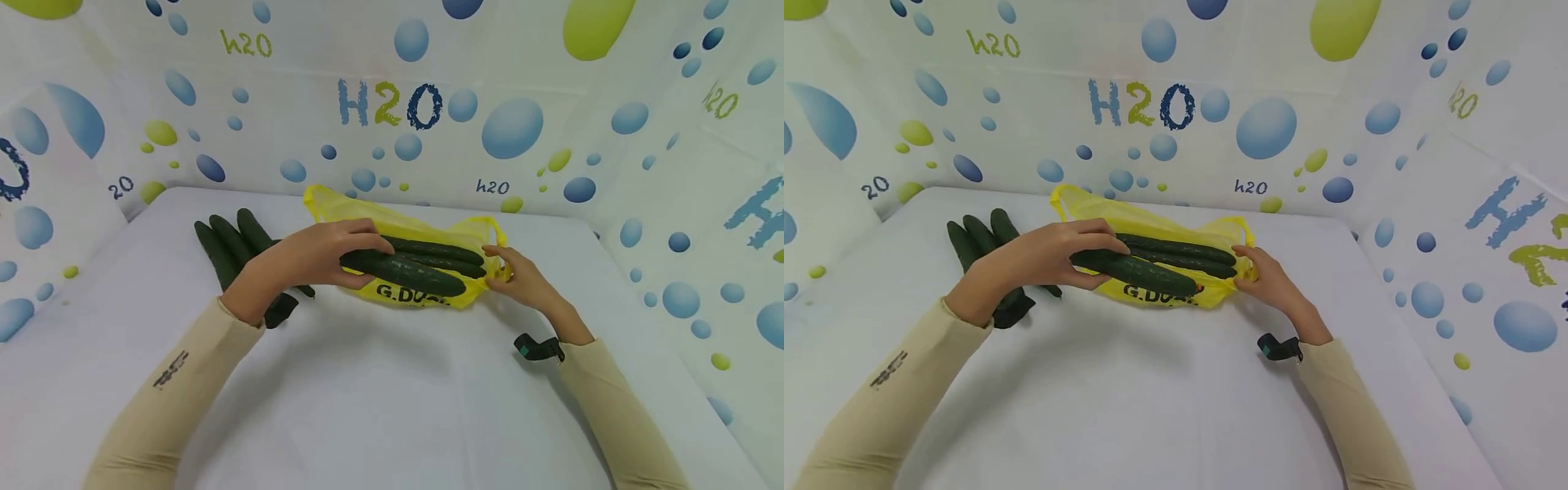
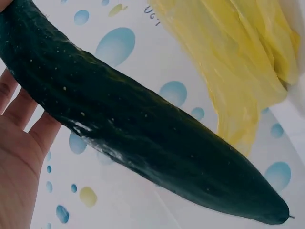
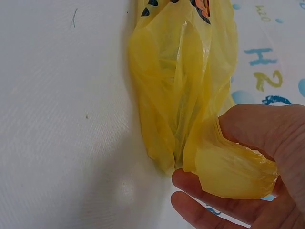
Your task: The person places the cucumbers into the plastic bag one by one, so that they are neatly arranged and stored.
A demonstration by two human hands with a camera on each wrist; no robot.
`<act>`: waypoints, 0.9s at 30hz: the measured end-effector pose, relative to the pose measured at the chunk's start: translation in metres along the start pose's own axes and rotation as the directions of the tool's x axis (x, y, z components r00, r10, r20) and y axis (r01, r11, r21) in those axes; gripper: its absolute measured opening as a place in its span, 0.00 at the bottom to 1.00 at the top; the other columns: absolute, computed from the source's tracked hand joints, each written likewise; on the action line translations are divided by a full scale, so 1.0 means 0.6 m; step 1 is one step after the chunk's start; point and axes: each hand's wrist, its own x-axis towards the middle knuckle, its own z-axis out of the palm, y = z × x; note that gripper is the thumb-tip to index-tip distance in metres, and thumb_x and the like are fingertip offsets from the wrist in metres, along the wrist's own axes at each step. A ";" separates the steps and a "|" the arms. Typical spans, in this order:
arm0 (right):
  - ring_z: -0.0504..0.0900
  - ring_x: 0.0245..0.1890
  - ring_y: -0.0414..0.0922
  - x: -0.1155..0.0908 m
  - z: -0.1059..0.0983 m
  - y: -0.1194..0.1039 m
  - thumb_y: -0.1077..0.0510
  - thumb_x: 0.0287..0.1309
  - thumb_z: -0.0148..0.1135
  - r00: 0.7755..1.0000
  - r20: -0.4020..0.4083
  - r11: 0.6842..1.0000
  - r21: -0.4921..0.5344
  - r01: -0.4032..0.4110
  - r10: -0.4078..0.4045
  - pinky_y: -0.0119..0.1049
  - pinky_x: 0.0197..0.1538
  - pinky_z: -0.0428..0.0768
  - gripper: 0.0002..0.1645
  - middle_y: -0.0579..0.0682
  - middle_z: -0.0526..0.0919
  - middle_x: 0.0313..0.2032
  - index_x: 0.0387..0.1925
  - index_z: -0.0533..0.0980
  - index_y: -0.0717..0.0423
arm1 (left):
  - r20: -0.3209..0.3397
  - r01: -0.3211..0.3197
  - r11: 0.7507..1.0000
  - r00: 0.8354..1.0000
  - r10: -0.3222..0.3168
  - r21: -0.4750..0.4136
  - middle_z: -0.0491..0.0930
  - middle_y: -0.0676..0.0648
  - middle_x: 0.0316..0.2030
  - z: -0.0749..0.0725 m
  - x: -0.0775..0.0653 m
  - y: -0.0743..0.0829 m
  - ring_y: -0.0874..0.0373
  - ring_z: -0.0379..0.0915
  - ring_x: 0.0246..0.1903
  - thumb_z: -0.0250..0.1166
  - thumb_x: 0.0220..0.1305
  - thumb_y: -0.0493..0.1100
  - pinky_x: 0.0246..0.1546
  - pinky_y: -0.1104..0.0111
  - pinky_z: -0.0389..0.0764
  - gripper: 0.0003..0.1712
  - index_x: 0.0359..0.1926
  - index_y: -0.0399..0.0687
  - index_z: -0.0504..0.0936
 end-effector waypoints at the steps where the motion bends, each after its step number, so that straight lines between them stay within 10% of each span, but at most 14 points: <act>1: 0.67 0.62 0.62 -0.001 -0.001 0.001 0.64 0.60 0.64 1.000 0.003 1.000 0.000 -0.009 0.009 0.57 0.53 0.78 0.37 0.67 0.69 0.63 0.69 0.62 0.63 | 0.006 0.000 1.000 1.000 0.000 -0.012 0.74 0.47 0.42 0.003 0.006 -0.002 0.56 0.74 0.38 0.74 0.54 0.41 0.38 0.67 0.81 0.23 0.50 0.44 0.79; 15: 0.70 0.55 0.59 0.003 -0.014 0.000 0.63 0.60 0.65 0.999 0.010 0.999 -0.025 -0.044 0.044 0.55 0.52 0.78 0.38 0.65 0.67 0.65 0.69 0.62 0.60 | 0.080 0.131 0.988 0.989 -0.125 -0.078 0.74 0.45 0.48 -0.005 0.084 -0.021 0.52 0.78 0.42 0.69 0.60 0.41 0.47 0.63 0.82 0.21 0.55 0.44 0.78; 27: 0.70 0.49 0.57 0.003 -0.012 0.005 0.65 0.57 0.66 1.000 -0.001 1.000 -0.007 -0.021 0.021 0.53 0.53 0.73 0.35 0.65 0.71 0.59 0.65 0.65 0.62 | 0.056 0.067 0.991 0.997 -0.061 -0.118 0.74 0.44 0.48 -0.011 0.117 -0.032 0.51 0.74 0.44 0.68 0.62 0.40 0.48 0.63 0.81 0.21 0.55 0.43 0.77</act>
